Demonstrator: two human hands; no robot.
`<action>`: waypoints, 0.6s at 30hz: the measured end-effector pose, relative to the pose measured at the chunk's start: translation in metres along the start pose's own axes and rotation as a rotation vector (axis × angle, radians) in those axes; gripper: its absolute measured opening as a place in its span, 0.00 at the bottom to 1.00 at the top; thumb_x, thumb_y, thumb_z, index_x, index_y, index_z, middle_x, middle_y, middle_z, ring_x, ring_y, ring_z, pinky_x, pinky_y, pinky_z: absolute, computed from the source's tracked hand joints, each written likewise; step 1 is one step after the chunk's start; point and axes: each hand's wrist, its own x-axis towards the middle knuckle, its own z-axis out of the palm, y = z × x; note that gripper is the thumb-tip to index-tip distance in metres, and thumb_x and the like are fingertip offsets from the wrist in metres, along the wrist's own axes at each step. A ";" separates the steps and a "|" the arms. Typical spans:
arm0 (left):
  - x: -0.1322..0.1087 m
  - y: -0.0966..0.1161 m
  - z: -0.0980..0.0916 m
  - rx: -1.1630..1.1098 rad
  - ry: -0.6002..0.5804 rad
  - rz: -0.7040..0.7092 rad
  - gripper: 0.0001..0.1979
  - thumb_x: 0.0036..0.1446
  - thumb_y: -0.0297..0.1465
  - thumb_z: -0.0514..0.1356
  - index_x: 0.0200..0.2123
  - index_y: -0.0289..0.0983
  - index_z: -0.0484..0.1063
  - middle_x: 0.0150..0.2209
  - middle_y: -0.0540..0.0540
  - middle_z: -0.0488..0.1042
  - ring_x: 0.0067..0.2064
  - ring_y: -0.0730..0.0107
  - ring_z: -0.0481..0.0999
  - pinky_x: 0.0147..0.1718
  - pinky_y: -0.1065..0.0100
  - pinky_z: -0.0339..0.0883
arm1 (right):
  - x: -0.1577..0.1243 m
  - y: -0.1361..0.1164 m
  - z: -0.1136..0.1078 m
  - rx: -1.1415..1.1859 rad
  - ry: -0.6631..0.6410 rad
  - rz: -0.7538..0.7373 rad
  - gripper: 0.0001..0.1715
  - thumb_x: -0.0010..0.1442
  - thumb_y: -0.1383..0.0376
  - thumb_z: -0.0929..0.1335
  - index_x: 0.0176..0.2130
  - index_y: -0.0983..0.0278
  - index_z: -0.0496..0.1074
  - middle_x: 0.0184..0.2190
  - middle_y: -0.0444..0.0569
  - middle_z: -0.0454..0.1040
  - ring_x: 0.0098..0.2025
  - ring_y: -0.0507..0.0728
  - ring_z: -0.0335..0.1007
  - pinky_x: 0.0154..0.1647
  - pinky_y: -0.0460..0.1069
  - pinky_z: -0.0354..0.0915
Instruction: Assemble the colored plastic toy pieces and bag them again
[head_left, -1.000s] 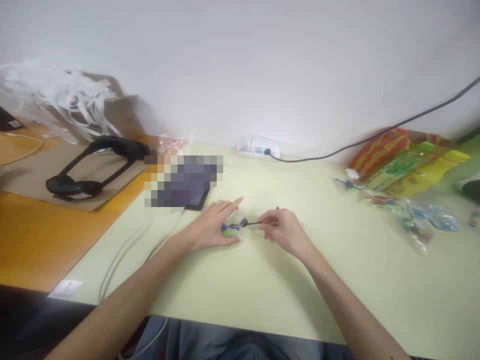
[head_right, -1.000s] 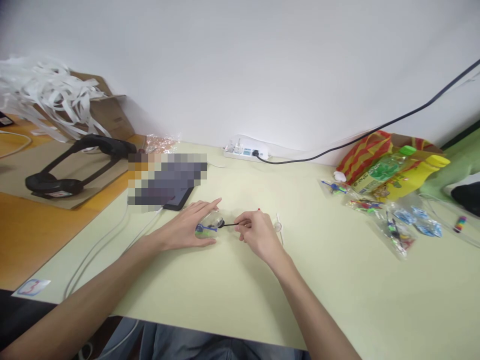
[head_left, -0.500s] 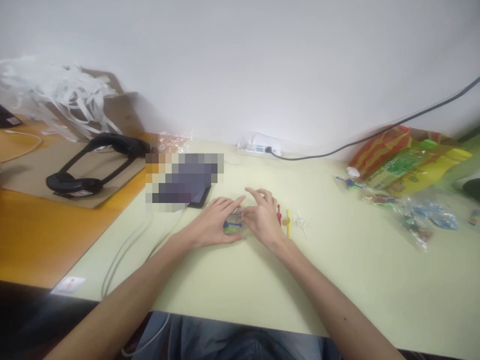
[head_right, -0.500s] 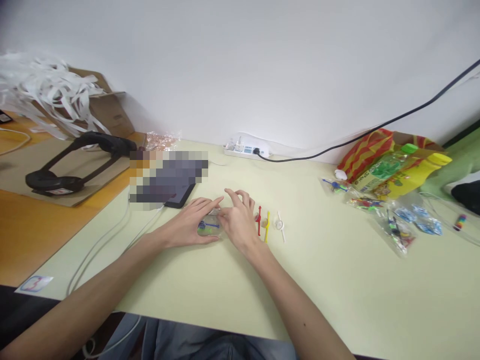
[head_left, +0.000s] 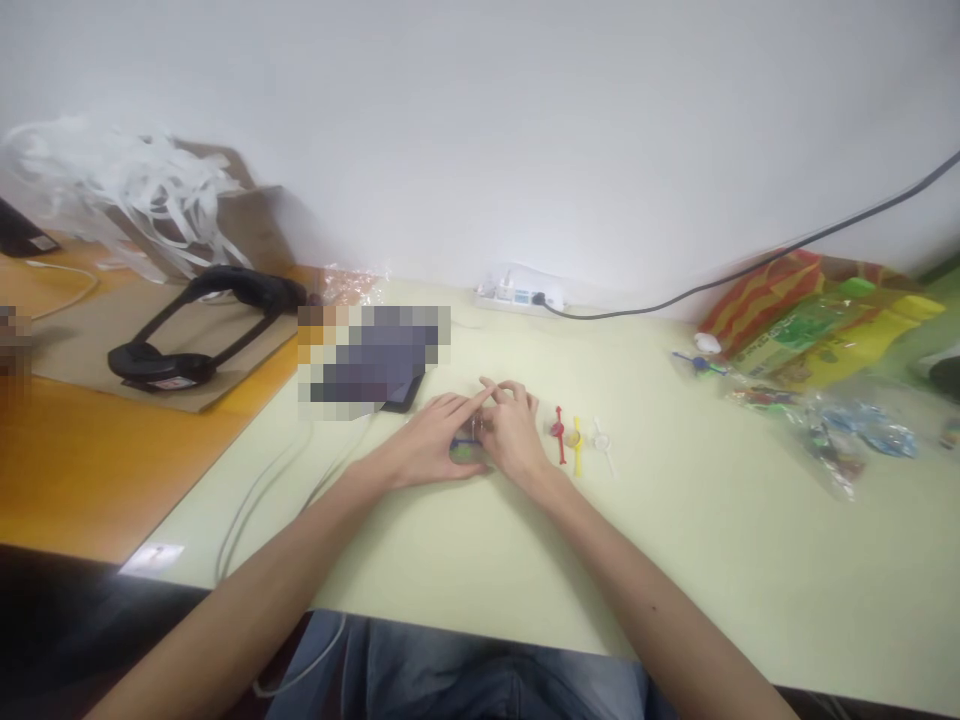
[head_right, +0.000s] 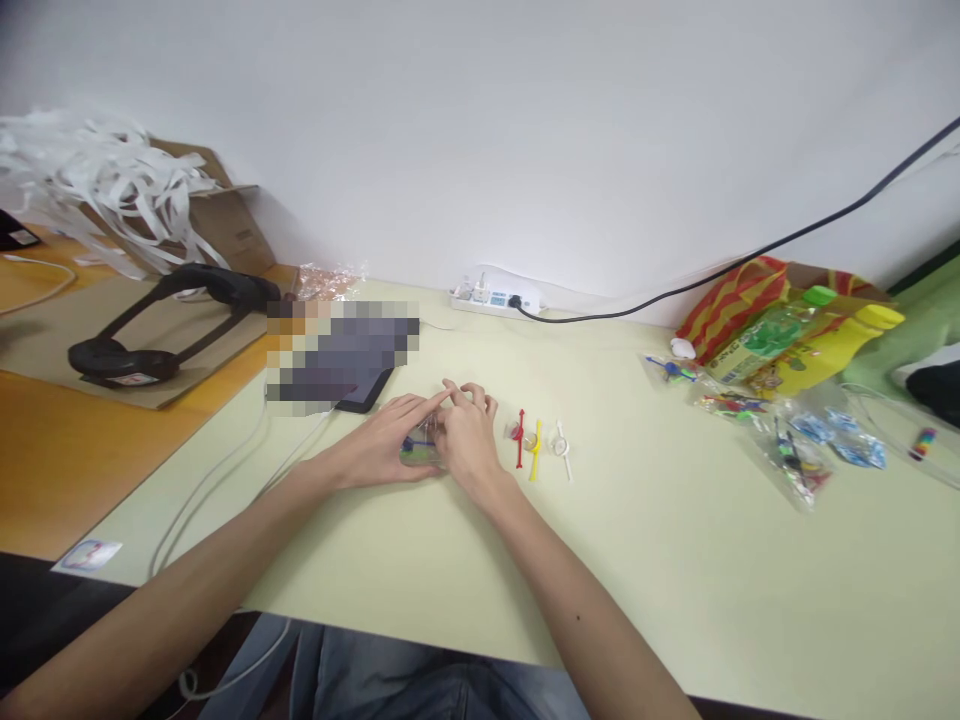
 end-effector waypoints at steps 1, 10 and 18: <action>0.000 0.000 0.000 0.002 0.004 0.000 0.50 0.56 0.44 0.68 0.73 0.45 0.45 0.55 0.41 0.71 0.57 0.51 0.69 0.58 0.53 0.64 | -0.001 0.001 -0.003 0.006 0.005 -0.003 0.12 0.62 0.69 0.68 0.36 0.61 0.83 0.68 0.50 0.64 0.63 0.68 0.54 0.59 0.62 0.54; -0.003 0.000 -0.001 0.043 -0.014 -0.023 0.49 0.57 0.44 0.67 0.74 0.44 0.44 0.62 0.41 0.68 0.63 0.50 0.65 0.63 0.52 0.59 | -0.041 0.057 -0.082 -0.172 0.171 0.121 0.10 0.66 0.64 0.68 0.38 0.58 0.82 0.43 0.52 0.79 0.47 0.64 0.68 0.48 0.57 0.55; -0.002 -0.002 -0.002 0.075 -0.017 -0.012 0.50 0.56 0.44 0.67 0.74 0.45 0.43 0.66 0.40 0.63 0.65 0.49 0.64 0.64 0.52 0.59 | -0.099 0.047 -0.080 -0.461 -0.013 0.180 0.18 0.69 0.57 0.67 0.30 0.63 0.75 0.28 0.49 0.78 0.33 0.60 0.72 0.39 0.54 0.52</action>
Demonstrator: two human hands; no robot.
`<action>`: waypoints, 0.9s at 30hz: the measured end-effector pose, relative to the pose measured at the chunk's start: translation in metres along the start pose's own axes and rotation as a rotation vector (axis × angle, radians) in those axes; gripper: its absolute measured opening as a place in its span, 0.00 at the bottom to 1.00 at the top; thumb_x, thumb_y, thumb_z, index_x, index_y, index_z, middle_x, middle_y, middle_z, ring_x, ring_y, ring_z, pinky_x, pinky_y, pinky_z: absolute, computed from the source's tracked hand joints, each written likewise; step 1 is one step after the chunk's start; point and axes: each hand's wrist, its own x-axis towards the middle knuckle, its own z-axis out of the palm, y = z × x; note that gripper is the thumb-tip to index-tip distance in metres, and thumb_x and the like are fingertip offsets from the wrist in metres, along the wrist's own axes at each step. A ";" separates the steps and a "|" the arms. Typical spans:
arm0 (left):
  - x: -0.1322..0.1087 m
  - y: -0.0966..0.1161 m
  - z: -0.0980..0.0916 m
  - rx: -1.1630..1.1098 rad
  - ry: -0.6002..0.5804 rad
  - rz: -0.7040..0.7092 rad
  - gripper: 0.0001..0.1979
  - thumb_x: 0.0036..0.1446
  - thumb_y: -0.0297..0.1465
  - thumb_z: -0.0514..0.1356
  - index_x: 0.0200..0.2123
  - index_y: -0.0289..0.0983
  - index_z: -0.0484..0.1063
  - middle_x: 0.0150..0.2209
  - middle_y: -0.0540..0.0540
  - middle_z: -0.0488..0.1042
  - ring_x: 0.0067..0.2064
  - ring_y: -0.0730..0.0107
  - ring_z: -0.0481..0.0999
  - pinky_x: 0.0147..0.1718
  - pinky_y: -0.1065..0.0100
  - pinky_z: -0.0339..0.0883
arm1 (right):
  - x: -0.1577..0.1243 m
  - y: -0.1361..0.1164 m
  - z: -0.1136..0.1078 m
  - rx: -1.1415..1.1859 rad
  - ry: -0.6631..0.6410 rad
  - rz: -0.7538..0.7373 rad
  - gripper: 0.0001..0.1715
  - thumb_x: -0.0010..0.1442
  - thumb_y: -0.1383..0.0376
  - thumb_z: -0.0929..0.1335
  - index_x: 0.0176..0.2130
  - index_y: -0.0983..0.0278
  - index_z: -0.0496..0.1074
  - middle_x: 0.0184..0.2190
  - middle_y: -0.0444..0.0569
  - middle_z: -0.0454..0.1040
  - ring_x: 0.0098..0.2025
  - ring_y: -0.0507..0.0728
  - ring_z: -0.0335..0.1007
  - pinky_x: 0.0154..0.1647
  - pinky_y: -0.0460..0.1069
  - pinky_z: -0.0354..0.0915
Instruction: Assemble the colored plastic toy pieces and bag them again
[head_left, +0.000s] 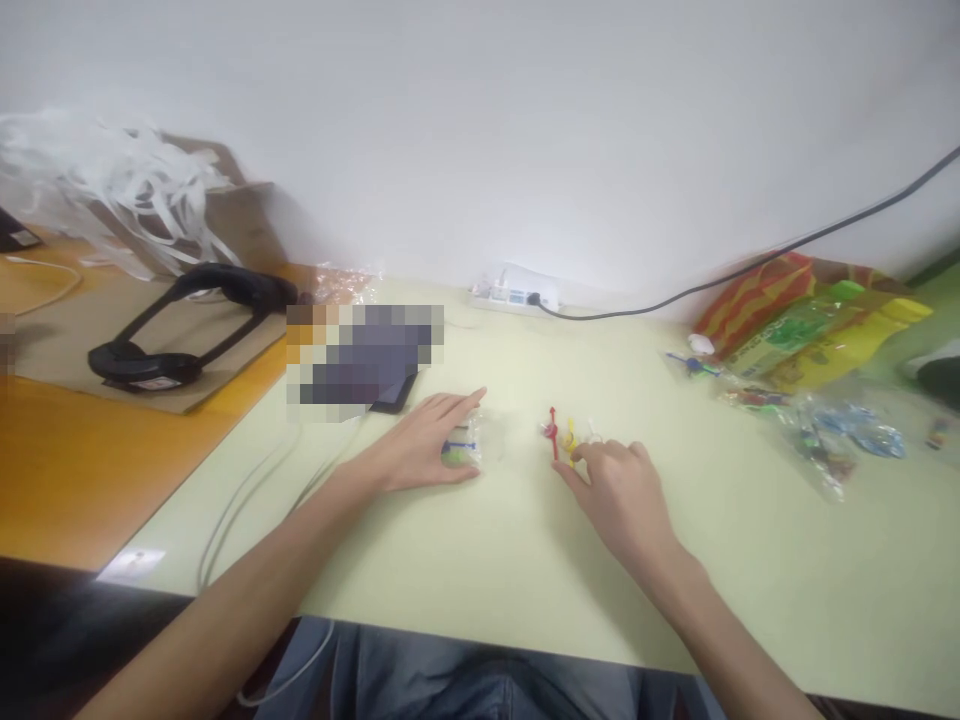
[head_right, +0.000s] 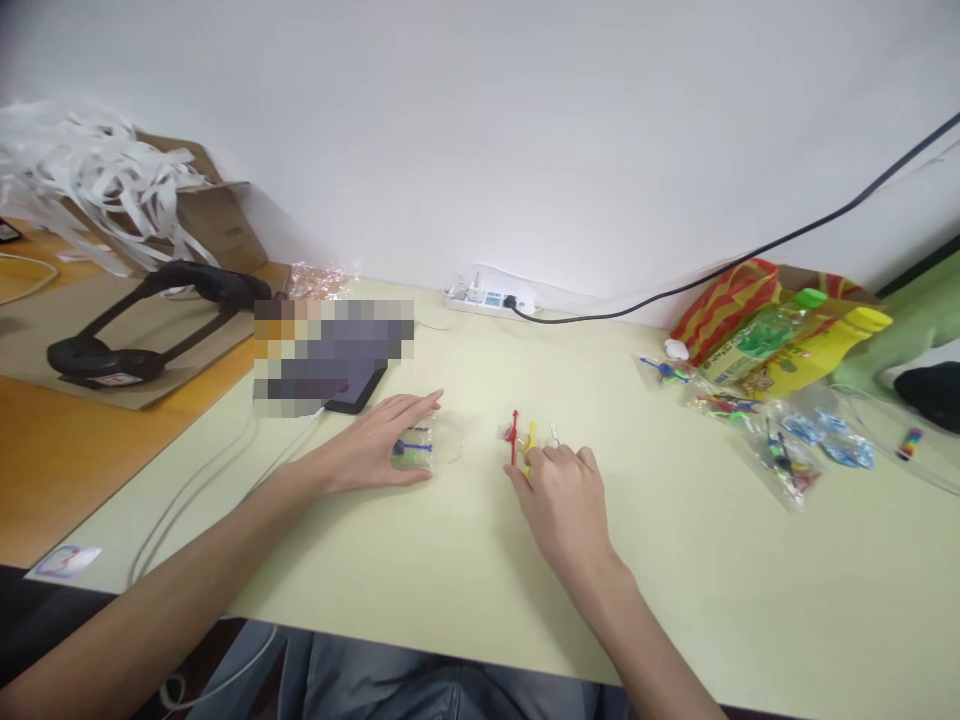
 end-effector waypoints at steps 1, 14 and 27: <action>0.000 0.000 -0.001 0.010 0.007 0.005 0.50 0.56 0.45 0.67 0.74 0.45 0.43 0.67 0.40 0.62 0.66 0.49 0.63 0.65 0.51 0.58 | -0.001 -0.003 0.003 -0.028 0.001 0.010 0.19 0.69 0.57 0.67 0.30 0.63 0.75 0.29 0.50 0.79 0.33 0.60 0.72 0.38 0.54 0.52; -0.003 -0.008 -0.013 -0.039 -0.058 -0.086 0.51 0.55 0.47 0.68 0.74 0.49 0.44 0.63 0.43 0.67 0.63 0.50 0.65 0.62 0.53 0.60 | 0.009 -0.028 0.013 0.072 -0.078 0.184 0.16 0.69 0.67 0.63 0.31 0.63 0.76 0.28 0.52 0.80 0.33 0.60 0.74 0.42 0.55 0.54; -0.003 -0.009 -0.006 -0.145 -0.030 -0.095 0.52 0.53 0.45 0.70 0.74 0.49 0.45 0.58 0.43 0.70 0.61 0.51 0.65 0.62 0.52 0.62 | 0.003 0.002 0.003 0.174 0.308 -0.165 0.11 0.69 0.66 0.66 0.37 0.62 0.78 0.45 0.54 0.76 0.42 0.61 0.65 0.42 0.55 0.58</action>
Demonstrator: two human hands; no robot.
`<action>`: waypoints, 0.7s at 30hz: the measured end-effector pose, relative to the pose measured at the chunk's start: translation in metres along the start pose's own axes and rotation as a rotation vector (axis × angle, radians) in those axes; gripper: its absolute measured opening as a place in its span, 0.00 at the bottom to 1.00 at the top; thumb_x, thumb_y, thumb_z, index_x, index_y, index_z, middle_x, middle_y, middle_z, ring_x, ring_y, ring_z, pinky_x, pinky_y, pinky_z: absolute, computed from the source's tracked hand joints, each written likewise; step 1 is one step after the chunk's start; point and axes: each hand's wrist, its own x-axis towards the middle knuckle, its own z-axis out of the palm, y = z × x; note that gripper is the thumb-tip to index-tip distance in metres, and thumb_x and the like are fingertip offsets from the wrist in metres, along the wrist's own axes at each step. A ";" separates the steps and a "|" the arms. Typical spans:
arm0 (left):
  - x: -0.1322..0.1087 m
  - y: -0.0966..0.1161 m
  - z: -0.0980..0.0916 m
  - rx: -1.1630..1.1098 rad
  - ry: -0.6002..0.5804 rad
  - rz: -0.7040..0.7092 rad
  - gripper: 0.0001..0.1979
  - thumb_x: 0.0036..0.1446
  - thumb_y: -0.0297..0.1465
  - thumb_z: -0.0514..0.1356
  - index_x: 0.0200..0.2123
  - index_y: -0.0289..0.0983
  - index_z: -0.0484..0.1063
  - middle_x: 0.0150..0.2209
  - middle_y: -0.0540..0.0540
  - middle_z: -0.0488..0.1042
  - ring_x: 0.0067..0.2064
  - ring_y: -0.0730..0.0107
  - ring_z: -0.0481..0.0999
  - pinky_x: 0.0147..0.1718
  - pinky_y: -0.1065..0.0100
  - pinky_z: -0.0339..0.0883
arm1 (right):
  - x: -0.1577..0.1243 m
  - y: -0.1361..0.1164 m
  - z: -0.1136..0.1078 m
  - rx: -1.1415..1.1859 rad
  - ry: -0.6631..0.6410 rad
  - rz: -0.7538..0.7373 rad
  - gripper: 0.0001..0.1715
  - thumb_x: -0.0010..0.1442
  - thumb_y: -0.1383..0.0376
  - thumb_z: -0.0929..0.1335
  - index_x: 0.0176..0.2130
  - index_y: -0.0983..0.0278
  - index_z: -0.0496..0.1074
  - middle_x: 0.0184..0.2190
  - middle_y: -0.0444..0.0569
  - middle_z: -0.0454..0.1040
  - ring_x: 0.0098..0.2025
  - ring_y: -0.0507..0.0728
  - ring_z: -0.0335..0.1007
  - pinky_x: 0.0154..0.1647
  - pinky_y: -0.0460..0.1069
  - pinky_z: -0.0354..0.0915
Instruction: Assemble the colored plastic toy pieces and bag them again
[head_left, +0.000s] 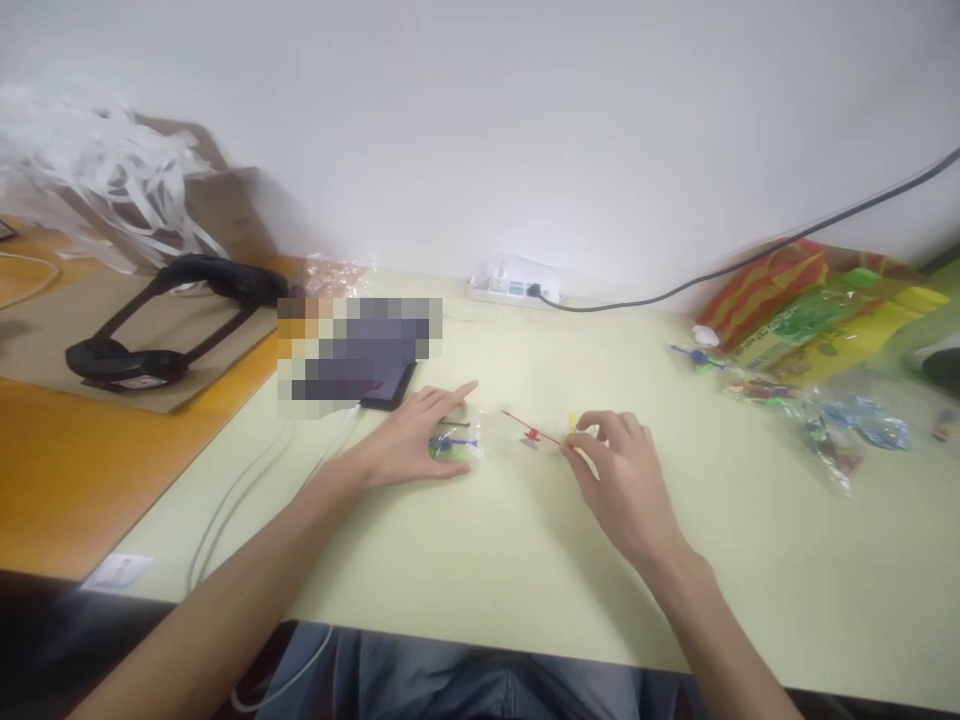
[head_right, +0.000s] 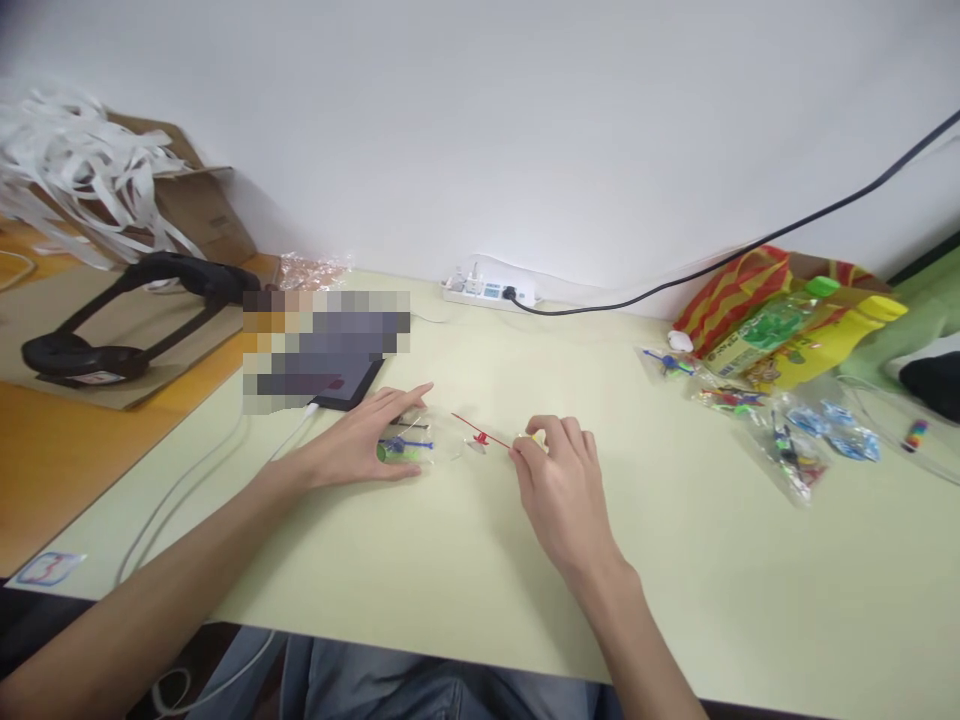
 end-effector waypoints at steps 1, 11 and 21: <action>0.000 0.000 0.000 -0.001 0.000 -0.001 0.52 0.53 0.45 0.70 0.74 0.49 0.45 0.58 0.43 0.69 0.61 0.51 0.65 0.62 0.52 0.62 | 0.003 0.003 -0.001 -0.031 -0.015 -0.030 0.11 0.69 0.67 0.66 0.37 0.62 0.78 0.48 0.55 0.75 0.44 0.62 0.65 0.42 0.55 0.59; 0.001 0.004 0.000 0.003 0.011 0.017 0.53 0.52 0.46 0.70 0.74 0.49 0.44 0.57 0.43 0.70 0.59 0.51 0.67 0.61 0.52 0.63 | 0.049 -0.014 0.026 -0.021 -0.168 -0.166 0.12 0.69 0.64 0.68 0.36 0.60 0.81 0.56 0.55 0.72 0.56 0.65 0.61 0.50 0.59 0.60; 0.001 0.002 0.002 -0.007 0.022 0.034 0.53 0.51 0.43 0.71 0.73 0.50 0.45 0.57 0.44 0.71 0.59 0.52 0.67 0.59 0.52 0.65 | 0.070 -0.039 0.055 0.213 -0.157 -0.152 0.09 0.66 0.63 0.70 0.38 0.56 0.83 0.56 0.52 0.73 0.57 0.65 0.59 0.53 0.59 0.60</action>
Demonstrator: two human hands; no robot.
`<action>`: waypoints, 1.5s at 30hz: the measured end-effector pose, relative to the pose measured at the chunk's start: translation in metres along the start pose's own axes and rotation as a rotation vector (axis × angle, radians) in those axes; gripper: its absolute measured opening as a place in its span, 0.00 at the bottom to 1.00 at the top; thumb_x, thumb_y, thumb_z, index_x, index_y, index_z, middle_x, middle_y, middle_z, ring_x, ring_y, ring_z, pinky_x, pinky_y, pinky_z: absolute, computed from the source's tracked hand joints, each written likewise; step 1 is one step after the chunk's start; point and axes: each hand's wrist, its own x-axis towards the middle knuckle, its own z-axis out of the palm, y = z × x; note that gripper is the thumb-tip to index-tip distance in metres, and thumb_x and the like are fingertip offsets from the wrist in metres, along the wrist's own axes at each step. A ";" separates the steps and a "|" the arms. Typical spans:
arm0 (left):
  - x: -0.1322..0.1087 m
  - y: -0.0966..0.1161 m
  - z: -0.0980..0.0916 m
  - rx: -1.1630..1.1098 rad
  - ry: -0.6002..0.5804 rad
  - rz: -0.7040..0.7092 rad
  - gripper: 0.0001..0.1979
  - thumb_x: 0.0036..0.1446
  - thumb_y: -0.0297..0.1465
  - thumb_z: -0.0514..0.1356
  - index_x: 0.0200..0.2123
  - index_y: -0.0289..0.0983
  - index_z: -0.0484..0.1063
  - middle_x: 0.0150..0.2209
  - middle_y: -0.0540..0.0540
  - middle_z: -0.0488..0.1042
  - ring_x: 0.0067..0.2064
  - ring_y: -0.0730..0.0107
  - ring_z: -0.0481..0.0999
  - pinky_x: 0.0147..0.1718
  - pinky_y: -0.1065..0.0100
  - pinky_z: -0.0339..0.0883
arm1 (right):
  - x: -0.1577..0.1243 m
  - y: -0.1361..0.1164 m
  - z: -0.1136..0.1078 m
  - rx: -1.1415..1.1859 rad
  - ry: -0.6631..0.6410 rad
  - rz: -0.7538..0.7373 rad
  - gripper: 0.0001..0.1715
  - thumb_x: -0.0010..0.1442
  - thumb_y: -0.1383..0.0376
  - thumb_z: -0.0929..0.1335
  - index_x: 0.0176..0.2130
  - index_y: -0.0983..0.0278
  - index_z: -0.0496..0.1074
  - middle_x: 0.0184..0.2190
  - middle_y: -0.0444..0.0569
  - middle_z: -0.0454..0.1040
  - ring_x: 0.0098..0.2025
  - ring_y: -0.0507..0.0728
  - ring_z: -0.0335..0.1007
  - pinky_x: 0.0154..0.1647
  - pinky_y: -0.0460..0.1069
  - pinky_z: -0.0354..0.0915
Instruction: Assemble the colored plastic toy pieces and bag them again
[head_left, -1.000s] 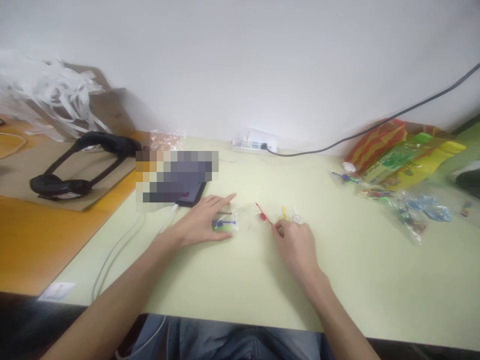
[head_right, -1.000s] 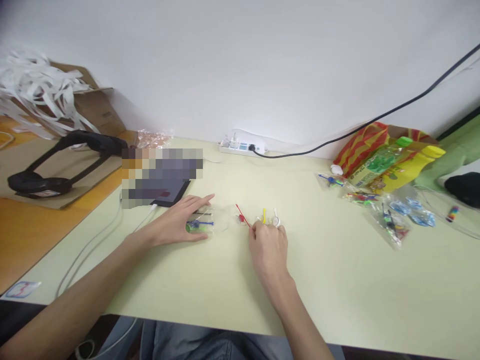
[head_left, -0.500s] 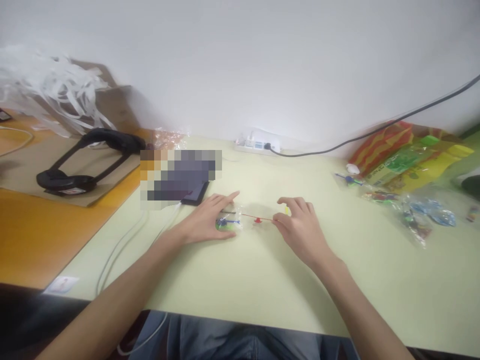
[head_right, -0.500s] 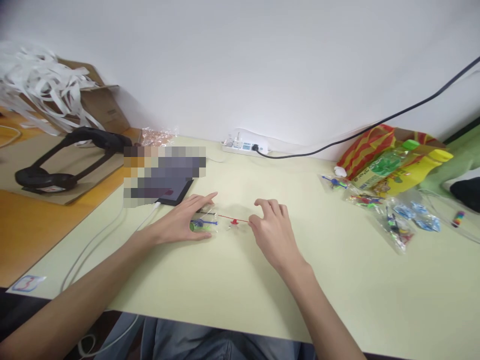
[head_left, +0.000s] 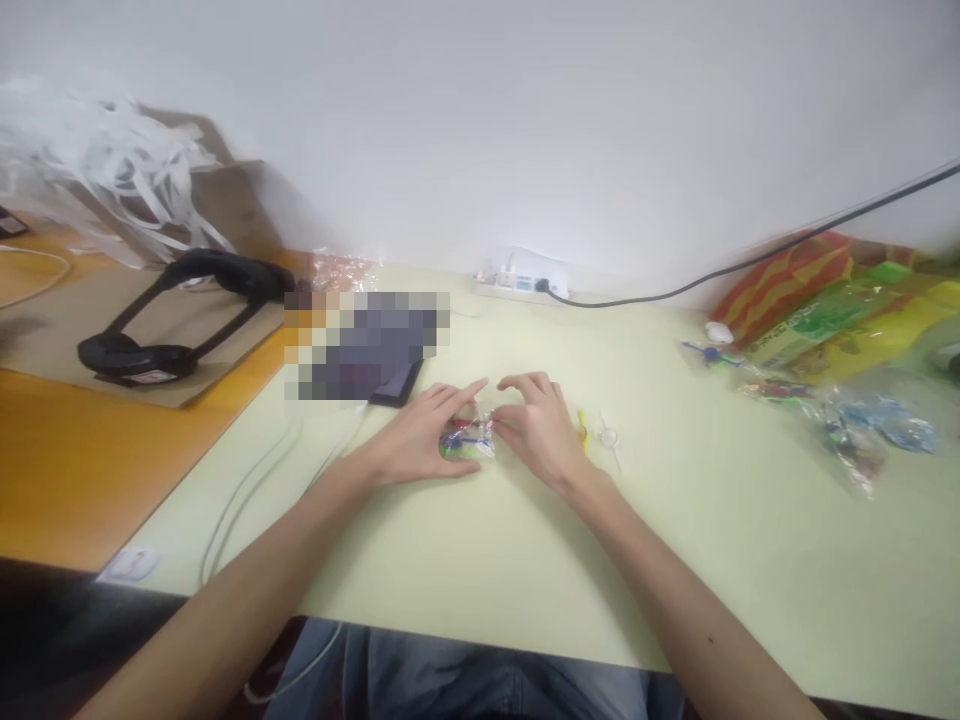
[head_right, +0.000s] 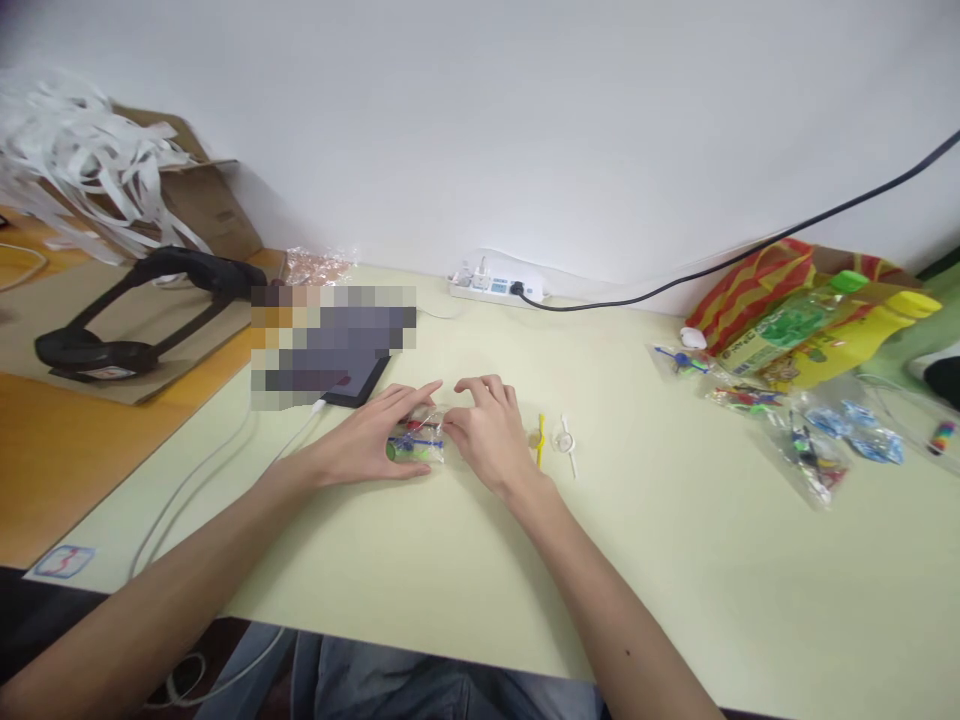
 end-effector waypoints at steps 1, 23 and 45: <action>0.000 0.000 0.000 0.006 0.002 0.001 0.53 0.51 0.43 0.71 0.73 0.50 0.45 0.56 0.44 0.71 0.59 0.51 0.67 0.59 0.52 0.65 | 0.001 -0.001 0.002 0.018 -0.007 -0.005 0.09 0.66 0.64 0.70 0.38 0.56 0.84 0.56 0.51 0.73 0.57 0.65 0.59 0.54 0.59 0.60; 0.000 0.002 0.000 0.066 -0.002 0.031 0.51 0.52 0.45 0.70 0.73 0.47 0.47 0.56 0.44 0.72 0.59 0.50 0.68 0.59 0.54 0.64 | -0.074 0.032 -0.060 -0.227 0.038 0.349 0.19 0.70 0.56 0.65 0.33 0.60 0.80 0.29 0.50 0.77 0.35 0.59 0.67 0.42 0.55 0.53; -0.001 0.002 0.001 0.013 0.017 -0.042 0.52 0.51 0.45 0.70 0.73 0.49 0.47 0.59 0.42 0.68 0.58 0.51 0.69 0.56 0.55 0.68 | -0.108 0.008 -0.051 -0.007 0.152 0.491 0.13 0.69 0.62 0.64 0.36 0.61 0.76 0.34 0.51 0.79 0.37 0.60 0.71 0.42 0.55 0.63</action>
